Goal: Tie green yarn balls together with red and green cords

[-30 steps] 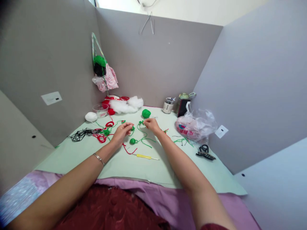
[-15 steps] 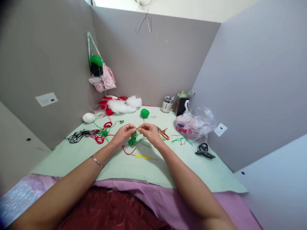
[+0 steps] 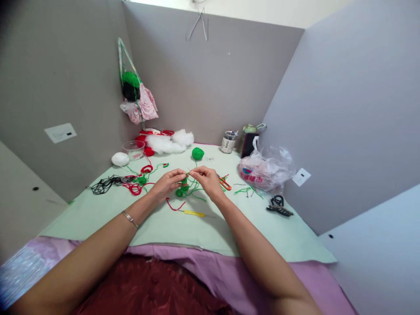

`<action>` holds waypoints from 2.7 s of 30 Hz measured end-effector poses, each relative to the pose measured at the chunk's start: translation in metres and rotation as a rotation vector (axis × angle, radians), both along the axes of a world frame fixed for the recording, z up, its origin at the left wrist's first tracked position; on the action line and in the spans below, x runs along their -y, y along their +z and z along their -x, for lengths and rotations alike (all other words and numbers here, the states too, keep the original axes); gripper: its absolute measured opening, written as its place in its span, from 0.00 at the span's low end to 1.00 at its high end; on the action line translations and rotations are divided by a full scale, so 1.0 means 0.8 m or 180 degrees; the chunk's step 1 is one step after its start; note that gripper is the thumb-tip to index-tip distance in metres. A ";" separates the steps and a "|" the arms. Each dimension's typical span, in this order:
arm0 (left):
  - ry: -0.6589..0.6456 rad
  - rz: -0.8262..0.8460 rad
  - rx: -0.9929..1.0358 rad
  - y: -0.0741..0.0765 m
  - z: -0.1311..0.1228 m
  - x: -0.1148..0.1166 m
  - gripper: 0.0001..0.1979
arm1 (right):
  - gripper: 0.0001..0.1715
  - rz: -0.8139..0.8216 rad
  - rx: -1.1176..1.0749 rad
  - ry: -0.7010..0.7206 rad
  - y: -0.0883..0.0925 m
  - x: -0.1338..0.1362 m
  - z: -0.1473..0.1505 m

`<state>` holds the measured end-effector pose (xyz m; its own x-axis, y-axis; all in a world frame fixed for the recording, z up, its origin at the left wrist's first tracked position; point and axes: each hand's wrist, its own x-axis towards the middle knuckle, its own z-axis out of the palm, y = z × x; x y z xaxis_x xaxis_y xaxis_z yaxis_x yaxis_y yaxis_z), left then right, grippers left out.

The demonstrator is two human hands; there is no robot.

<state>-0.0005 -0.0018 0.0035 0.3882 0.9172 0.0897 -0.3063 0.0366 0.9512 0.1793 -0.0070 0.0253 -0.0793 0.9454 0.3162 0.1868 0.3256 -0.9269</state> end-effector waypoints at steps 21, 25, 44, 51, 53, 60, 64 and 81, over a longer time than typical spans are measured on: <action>0.0099 0.0102 0.0013 0.001 0.001 -0.001 0.14 | 0.15 -0.0132 -0.0568 0.0233 0.006 0.013 0.010; 0.0142 0.0070 -0.0034 0.002 0.000 0.001 0.14 | 0.15 -0.0272 -0.0363 0.0107 0.005 0.014 0.011; 0.0207 0.0001 -0.0141 -0.002 0.001 -0.002 0.14 | 0.11 -0.0577 -0.0071 -0.0011 0.000 0.019 0.011; 0.0252 -0.0056 -0.0173 -0.003 0.001 -0.002 0.13 | 0.11 -0.0826 0.0312 -0.0145 -0.001 0.025 0.012; 0.0281 -0.0067 -0.0139 -0.003 0.001 -0.003 0.14 | 0.11 -0.0879 0.0354 -0.0165 0.000 0.026 0.012; 0.0283 0.0011 -0.0142 -0.001 0.001 -0.002 0.14 | 0.10 -0.0935 0.0360 -0.0176 -0.001 0.026 0.011; 0.0323 0.0030 -0.0124 0.002 0.000 0.000 0.14 | 0.11 -0.0951 0.0445 -0.0179 0.000 0.027 0.012; 0.0266 -0.0012 -0.0104 -0.002 0.002 -0.002 0.13 | 0.10 -0.1220 0.0769 -0.0240 0.000 0.028 0.011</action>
